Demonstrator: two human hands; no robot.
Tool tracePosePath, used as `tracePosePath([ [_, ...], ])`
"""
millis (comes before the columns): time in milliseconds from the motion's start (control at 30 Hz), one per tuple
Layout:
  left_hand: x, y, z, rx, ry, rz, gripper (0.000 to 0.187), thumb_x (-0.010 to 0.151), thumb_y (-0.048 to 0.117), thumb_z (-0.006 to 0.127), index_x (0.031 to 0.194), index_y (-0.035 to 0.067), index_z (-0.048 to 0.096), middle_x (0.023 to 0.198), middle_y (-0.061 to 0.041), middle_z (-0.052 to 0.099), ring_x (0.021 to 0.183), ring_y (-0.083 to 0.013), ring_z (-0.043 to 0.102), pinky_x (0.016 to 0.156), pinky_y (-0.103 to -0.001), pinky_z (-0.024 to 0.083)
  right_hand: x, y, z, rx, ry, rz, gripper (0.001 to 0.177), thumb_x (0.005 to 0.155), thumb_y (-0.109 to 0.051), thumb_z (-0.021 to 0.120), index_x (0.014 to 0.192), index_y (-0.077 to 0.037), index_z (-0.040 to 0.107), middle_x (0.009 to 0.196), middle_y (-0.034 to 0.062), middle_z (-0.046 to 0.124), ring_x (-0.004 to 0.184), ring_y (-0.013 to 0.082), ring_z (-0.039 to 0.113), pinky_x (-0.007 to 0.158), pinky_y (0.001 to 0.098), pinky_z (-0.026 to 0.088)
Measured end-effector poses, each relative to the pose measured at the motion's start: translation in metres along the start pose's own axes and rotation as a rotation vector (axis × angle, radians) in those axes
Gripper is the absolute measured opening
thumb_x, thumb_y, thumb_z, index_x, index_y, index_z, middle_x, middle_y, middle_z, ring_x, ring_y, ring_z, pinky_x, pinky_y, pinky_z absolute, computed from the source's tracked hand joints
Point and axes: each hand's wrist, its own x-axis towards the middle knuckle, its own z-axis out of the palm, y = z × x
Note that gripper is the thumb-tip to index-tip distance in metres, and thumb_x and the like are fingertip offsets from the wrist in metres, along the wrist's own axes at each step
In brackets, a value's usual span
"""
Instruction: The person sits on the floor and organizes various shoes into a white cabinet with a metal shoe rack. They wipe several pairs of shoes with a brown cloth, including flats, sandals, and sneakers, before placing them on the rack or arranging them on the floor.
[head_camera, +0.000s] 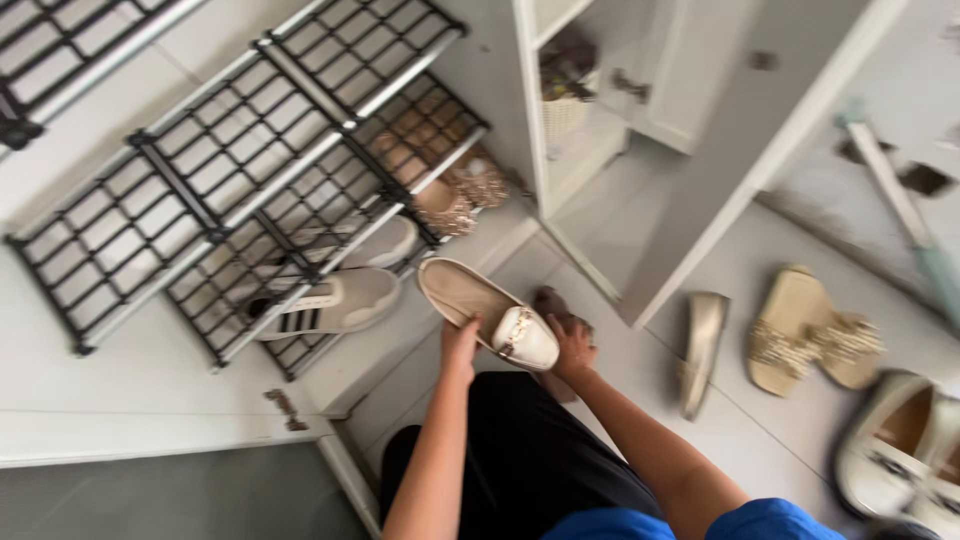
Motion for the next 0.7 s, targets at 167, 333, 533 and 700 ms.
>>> tracePosePath([
  [167,0.015,0.012,-0.014,-0.196,-0.002,-0.053,0.053,0.091,0.016,0.067,0.140,0.015,0.048,0.125,-0.006,0.065,0.106,-0.0225,0.066,0.077,-0.041,0.057,0.030,-0.024,0.029,-0.165,-0.116,-0.007,0.083,0.084,-0.048,0.075,0.156,-0.044,0.033,0.163,0.0135,0.015,0.148,0.0426,0.022,0.102,0.0708,0.036],
  [333,0.036,0.006,-0.011,-0.311,-0.051,-0.058,0.053,0.097,0.018,0.062,0.145,0.014,0.041,0.135,-0.011,0.059,0.118,-0.0267,0.062,0.092,-0.044,0.056,0.034,0.023,0.030,0.326,0.201,-0.051,0.041,0.087,-0.026,0.068,0.127,-0.017,0.064,0.130,0.0117,0.065,0.124,0.0340,0.057,0.106,0.0488,0.053],
  [533,0.047,-0.015,0.020,0.012,0.121,0.304,0.057,0.100,0.020,0.060,0.152,0.007,0.038,0.142,-0.015,0.060,0.126,-0.0287,0.060,0.106,-0.039,0.045,-0.033,0.012,-0.028,0.601,0.521,-0.223,0.034,0.072,-0.004,0.065,0.105,-0.009,0.070,0.119,0.0131,0.066,0.119,0.0377,0.051,0.111,0.0502,0.044],
  [700,0.027,-0.024,0.063,0.197,0.149,0.249,0.058,0.098,0.021,0.062,0.150,0.007,0.040,0.133,-0.019,0.065,0.121,-0.0309,0.063,0.101,-0.041,0.047,-0.052,-0.054,-0.038,0.546,0.660,-0.420,0.055,0.087,-0.010,0.065,0.140,-0.001,0.050,0.151,0.0273,0.040,0.139,0.0529,0.032,0.114,0.0555,0.030],
])
